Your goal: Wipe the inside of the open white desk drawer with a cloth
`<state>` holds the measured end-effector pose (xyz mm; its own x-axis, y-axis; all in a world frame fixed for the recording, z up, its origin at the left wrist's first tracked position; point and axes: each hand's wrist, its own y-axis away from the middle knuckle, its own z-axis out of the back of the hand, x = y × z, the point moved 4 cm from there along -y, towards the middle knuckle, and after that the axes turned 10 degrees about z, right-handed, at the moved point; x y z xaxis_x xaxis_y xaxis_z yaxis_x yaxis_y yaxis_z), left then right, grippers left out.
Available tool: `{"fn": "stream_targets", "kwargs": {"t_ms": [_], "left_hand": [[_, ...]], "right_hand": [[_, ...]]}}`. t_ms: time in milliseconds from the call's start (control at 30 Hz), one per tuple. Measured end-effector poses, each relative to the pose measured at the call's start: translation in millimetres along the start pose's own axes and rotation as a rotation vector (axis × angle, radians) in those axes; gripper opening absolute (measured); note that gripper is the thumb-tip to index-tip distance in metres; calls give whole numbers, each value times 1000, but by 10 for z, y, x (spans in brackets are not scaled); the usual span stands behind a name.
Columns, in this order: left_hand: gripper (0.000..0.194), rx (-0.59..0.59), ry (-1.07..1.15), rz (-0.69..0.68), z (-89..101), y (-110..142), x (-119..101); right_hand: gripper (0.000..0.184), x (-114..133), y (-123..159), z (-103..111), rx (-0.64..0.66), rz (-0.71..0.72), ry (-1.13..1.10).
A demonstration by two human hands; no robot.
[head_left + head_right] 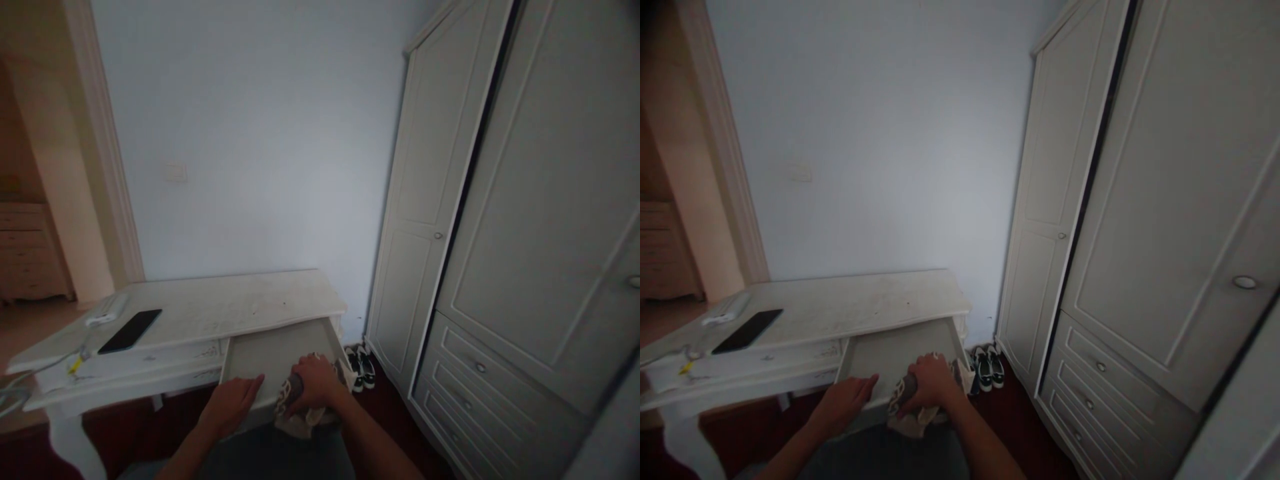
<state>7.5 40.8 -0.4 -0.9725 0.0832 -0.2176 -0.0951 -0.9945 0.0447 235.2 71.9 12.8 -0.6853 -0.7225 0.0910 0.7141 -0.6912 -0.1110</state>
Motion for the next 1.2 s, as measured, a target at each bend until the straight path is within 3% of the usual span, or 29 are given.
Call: {"fn": "stream_targets", "kwargs": {"t_ms": [67, 167, 267, 400, 500, 633, 767, 933, 1033, 1200], "left_hand": [[83, -9, 1, 6, -31, -8, 32], [55, -6, -156, -74, -142, -18, 91], [49, -10, -311, -120, -218, -18, 129], [49, -36, -183, -44, -148, -5, 74], [59, -69, -92, -1, -74, 10, 9], [59, -82, -71, 24, -50, 16, -2], [62, -70, -63, 18, -57, 12, 4], [63, -62, -73, 3, -91, -7, 41], [53, -52, -154, -71, -179, -35, 116], [47, -65, -228, -161, -315, -82, 227]], "right_hand": [[78, 246, -202, -81, -5, 47, 18], [75, 579, -445, -210, -47, 98, 36], [80, 714, -499, -278, -100, 110, 21], [77, 533, -314, -231, -116, 80, -25], [76, 231, -92, -114, -82, 48, -35], [78, -216, 245, 62, -43, -42, -66], [80, -449, 457, 146, -53, -121, -76], [78, -378, 371, 109, -35, -38, -45], [78, -279, 245, 87, -13, -5, -39], [77, 125, -92, -4, 7, 72, 10]]}}
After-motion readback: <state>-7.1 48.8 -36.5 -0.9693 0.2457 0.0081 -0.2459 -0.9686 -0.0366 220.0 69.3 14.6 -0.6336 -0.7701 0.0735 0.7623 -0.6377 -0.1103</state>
